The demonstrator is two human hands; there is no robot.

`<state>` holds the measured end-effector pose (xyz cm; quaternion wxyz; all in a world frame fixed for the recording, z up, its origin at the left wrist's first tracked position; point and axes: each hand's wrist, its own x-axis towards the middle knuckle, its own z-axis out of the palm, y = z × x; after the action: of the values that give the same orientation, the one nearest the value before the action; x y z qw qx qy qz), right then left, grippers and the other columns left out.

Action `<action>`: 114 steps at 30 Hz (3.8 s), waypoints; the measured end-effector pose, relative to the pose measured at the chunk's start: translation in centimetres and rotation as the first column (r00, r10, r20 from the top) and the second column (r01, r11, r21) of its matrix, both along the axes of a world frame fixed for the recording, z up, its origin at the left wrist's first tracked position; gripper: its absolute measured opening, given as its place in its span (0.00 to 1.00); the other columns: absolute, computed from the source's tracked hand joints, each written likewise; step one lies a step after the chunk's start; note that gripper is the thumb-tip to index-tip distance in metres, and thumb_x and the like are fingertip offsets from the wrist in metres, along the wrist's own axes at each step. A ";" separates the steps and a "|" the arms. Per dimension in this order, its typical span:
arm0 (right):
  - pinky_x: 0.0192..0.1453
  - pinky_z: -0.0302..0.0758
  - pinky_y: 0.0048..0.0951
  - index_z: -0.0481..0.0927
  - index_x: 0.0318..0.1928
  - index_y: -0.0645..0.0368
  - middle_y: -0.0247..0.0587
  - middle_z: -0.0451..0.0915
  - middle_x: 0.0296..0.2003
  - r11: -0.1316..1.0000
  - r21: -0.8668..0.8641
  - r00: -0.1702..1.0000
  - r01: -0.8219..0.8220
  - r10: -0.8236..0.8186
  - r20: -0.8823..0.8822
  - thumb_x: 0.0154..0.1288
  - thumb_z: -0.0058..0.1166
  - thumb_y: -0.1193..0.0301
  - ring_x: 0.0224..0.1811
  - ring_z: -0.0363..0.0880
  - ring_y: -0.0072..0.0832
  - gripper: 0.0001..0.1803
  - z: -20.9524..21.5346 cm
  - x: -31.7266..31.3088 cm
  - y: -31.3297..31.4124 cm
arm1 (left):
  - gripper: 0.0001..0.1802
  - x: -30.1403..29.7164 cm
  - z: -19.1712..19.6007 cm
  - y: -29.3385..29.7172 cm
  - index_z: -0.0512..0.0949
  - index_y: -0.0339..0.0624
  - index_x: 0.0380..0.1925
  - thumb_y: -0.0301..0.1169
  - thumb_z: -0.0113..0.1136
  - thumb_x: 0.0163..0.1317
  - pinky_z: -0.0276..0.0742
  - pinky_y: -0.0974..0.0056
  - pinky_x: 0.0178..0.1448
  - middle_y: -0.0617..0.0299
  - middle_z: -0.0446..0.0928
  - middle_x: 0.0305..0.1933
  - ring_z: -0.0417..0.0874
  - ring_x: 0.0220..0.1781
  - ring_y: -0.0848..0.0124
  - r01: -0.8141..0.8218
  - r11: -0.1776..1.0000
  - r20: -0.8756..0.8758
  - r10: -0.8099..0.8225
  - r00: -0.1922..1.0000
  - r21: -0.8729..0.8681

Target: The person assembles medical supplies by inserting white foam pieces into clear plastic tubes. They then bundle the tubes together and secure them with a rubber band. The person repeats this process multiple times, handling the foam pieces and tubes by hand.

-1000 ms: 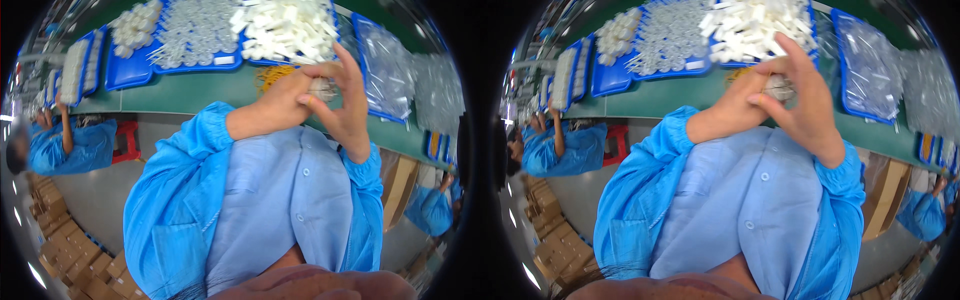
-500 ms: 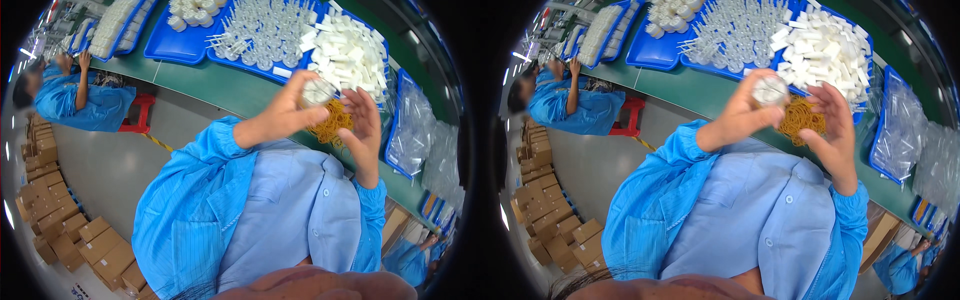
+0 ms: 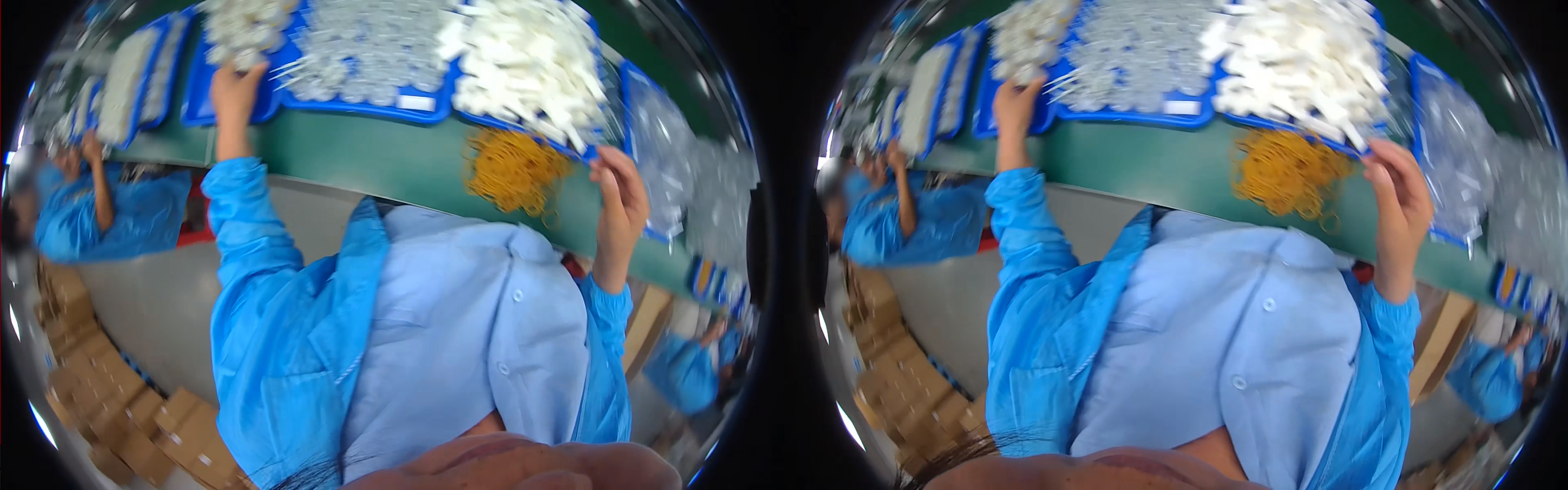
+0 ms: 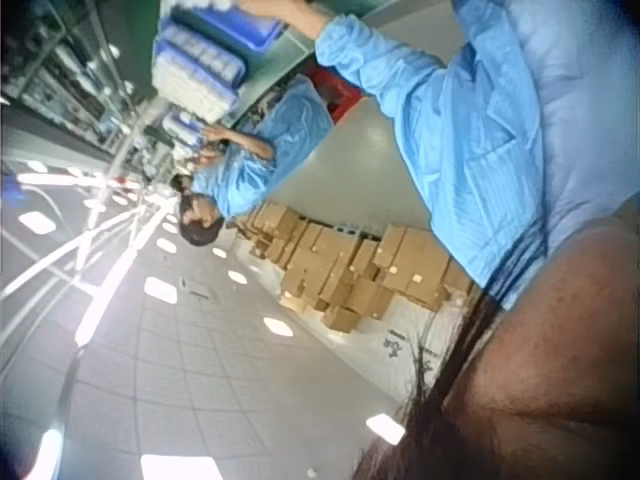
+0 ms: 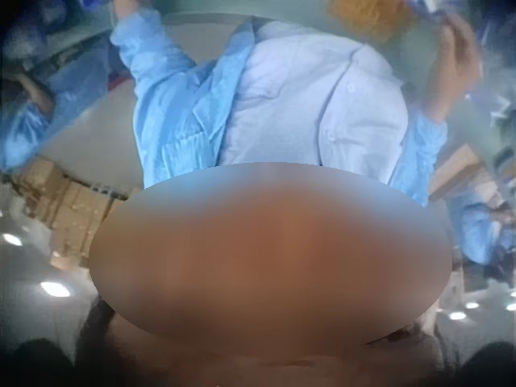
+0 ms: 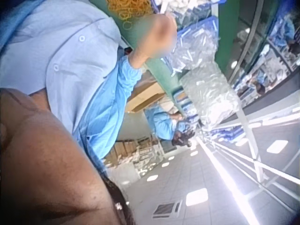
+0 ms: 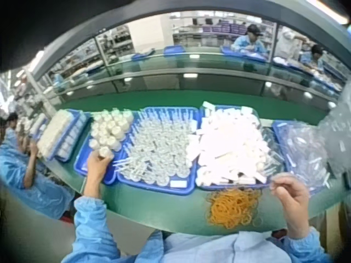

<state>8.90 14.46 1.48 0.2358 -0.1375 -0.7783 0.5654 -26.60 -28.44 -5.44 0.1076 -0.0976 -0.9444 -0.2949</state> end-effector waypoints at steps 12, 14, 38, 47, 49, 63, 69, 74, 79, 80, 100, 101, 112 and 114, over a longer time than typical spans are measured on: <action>0.40 0.73 0.21 0.82 0.41 0.64 0.39 0.81 0.35 0.922 0.374 0.995 0.099 -0.101 -0.014 0.62 0.57 0.80 0.35 0.78 0.24 0.07 -2.0 2.4 2.4 | 0.06 17.0 7.1 15.3 0.80 0.39 0.30 0.25 0.69 0.55 0.74 0.67 0.35 0.59 0.76 0.30 0.77 0.28 0.71 0.374 0.919 -0.437 -0.289 0.852 0.121; 0.38 0.74 0.22 0.82 0.40 0.64 0.41 0.81 0.34 0.873 0.485 0.998 0.045 -0.021 -0.056 0.62 0.57 0.81 0.34 0.78 0.25 0.07 -1.3 1.7 2.1 | 0.09 17.8 5.5 17.4 0.78 0.39 0.31 0.27 0.70 0.54 0.73 0.67 0.33 0.59 0.75 0.29 0.76 0.27 0.69 0.425 0.903 -0.441 -0.404 0.802 -0.054; 0.46 0.77 0.35 0.82 0.41 0.58 0.39 0.77 0.40 0.414 0.858 0.867 -0.304 0.494 0.068 0.54 0.54 0.77 0.46 0.77 0.36 0.13 -3.2 -14.9 -2.6 | 0.10 15.9 6.4 18.7 0.67 0.35 0.46 0.31 0.44 0.74 0.86 0.55 0.45 0.51 0.76 0.44 0.82 0.51 0.48 0.241 0.341 -0.101 -0.380 0.920 0.909; 0.50 0.76 0.37 0.81 0.38 0.59 0.38 0.77 0.40 0.530 0.754 0.860 -0.387 0.504 0.087 0.53 0.57 0.75 0.47 0.76 0.37 0.10 -3.5 -16.6 -1.9 | 0.19 16.0 6.8 17.9 0.63 0.33 0.61 0.28 0.42 0.73 0.79 0.48 0.61 0.45 0.75 0.50 0.78 0.58 0.49 -0.257 0.020 0.198 -0.692 0.694 0.966; 0.51 0.75 0.37 0.82 0.37 0.59 0.37 0.77 0.40 0.516 0.783 0.864 -0.347 0.502 0.052 0.52 0.58 0.75 0.47 0.75 0.37 0.09 -3.5 -16.3 -1.5 | 0.26 16.4 7.1 18.5 0.57 0.31 0.67 0.28 0.45 0.72 0.78 0.53 0.62 0.43 0.73 0.54 0.81 0.53 0.48 -0.271 -0.025 0.164 -0.740 0.652 0.962; 0.45 0.76 0.34 0.82 0.40 0.56 0.38 0.78 0.37 0.498 0.792 0.837 -0.352 0.546 0.029 0.52 0.64 0.72 0.42 0.77 0.37 0.13 -4.0 -17.7 -1.8 | 0.17 16.1 6.2 17.7 0.71 0.29 0.52 0.24 0.59 0.65 0.82 0.55 0.57 0.46 0.78 0.48 0.82 0.51 0.57 -0.170 -0.003 0.140 -0.549 0.824 0.985; 0.27 0.72 0.19 0.79 0.51 0.67 0.31 0.79 0.27 0.896 -0.149 0.900 -0.418 0.431 0.067 0.67 0.58 0.69 0.26 0.77 0.16 0.16 0.6 -10.9 0.1 | 0.21 17.3 6.5 19.4 0.68 0.30 0.57 0.22 0.57 0.65 0.79 0.54 0.62 0.45 0.76 0.52 0.80 0.55 0.54 -0.104 0.073 0.127 -0.628 0.768 0.992; 0.28 0.70 0.17 0.81 0.51 0.65 0.32 0.77 0.26 0.909 -0.296 0.930 -0.292 0.342 0.133 0.69 0.55 0.68 0.24 0.73 0.15 0.16 0.0 -6.3 3.9 | 0.22 19.2 6.9 22.7 0.66 0.31 0.59 0.22 0.54 0.66 0.84 0.58 0.55 0.47 0.76 0.54 0.82 0.53 0.55 -0.169 0.092 0.178 -0.767 0.616 0.981; 0.31 0.71 0.18 0.82 0.48 0.63 0.32 0.78 0.29 0.937 -0.299 0.980 -0.182 0.198 0.023 0.68 0.55 0.72 0.27 0.74 0.16 0.12 -0.1 -3.5 4.8 | 0.23 20.5 5.8 25.3 0.68 0.30 0.59 0.20 0.57 0.63 0.79 0.60 0.59 0.49 0.76 0.55 0.80 0.55 0.62 -0.166 0.135 0.203 -0.830 0.520 0.977; 0.31 0.71 0.18 0.82 0.48 0.63 0.32 0.78 0.30 0.938 -0.310 0.986 -0.157 0.166 0.004 0.68 0.55 0.73 0.27 0.74 0.16 0.11 0.0 -3.1 4.9 | 0.23 20.7 5.9 25.6 0.69 0.30 0.58 0.20 0.58 0.62 0.78 0.60 0.59 0.49 0.76 0.54 0.80 0.56 0.62 -0.150 0.131 0.190 -0.841 0.506 0.980; 0.33 0.73 0.16 0.82 0.48 0.64 0.35 0.79 0.36 0.994 -0.059 0.977 -0.091 0.077 -0.201 0.64 0.59 0.78 0.30 0.76 0.16 0.12 1.8 -0.2 4.8 | 0.22 23.0 6.2 28.1 0.73 0.27 0.55 0.14 0.61 0.59 0.75 0.62 0.63 0.57 0.70 0.52 0.77 0.59 0.62 0.300 0.173 -0.019 -0.839 0.544 0.938; 0.33 0.73 0.16 0.82 0.48 0.63 0.35 0.79 0.36 0.988 -0.106 0.980 -0.113 0.093 -0.178 0.64 0.59 0.79 0.30 0.76 0.16 0.12 1.9 -0.2 4.6 | 0.22 23.1 6.2 28.1 0.73 0.27 0.55 0.14 0.61 0.59 0.75 0.62 0.63 0.57 0.70 0.52 0.77 0.59 0.62 0.296 0.176 -0.018 -0.834 0.552 0.939; 0.38 0.76 0.18 0.82 0.47 0.64 0.37 0.80 0.36 0.957 -0.213 0.968 -0.195 0.153 -0.201 0.64 0.58 0.79 0.32 0.78 0.19 0.11 1.2 -0.3 4.1 | 0.22 23.7 6.1 27.8 0.72 0.27 0.55 0.15 0.61 0.59 0.76 0.62 0.61 0.52 0.72 0.53 0.78 0.58 0.62 0.236 0.185 0.023 -0.829 0.559 0.954; 0.39 0.76 0.19 0.82 0.48 0.65 0.38 0.80 0.37 0.937 -0.267 0.959 -0.224 0.163 -0.230 0.65 0.56 0.78 0.33 0.78 0.20 0.11 1.2 -0.3 4.0 | 0.22 23.6 5.9 27.7 0.70 0.26 0.56 0.16 0.59 0.61 0.75 0.61 0.61 0.43 0.77 0.54 0.79 0.57 0.60 0.252 0.226 0.037 -0.808 0.589 0.941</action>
<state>8.61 18.45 2.65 0.2346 -0.0343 -0.6682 0.7052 -3.01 -0.73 0.51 -0.2373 -0.2773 -0.5377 -0.7601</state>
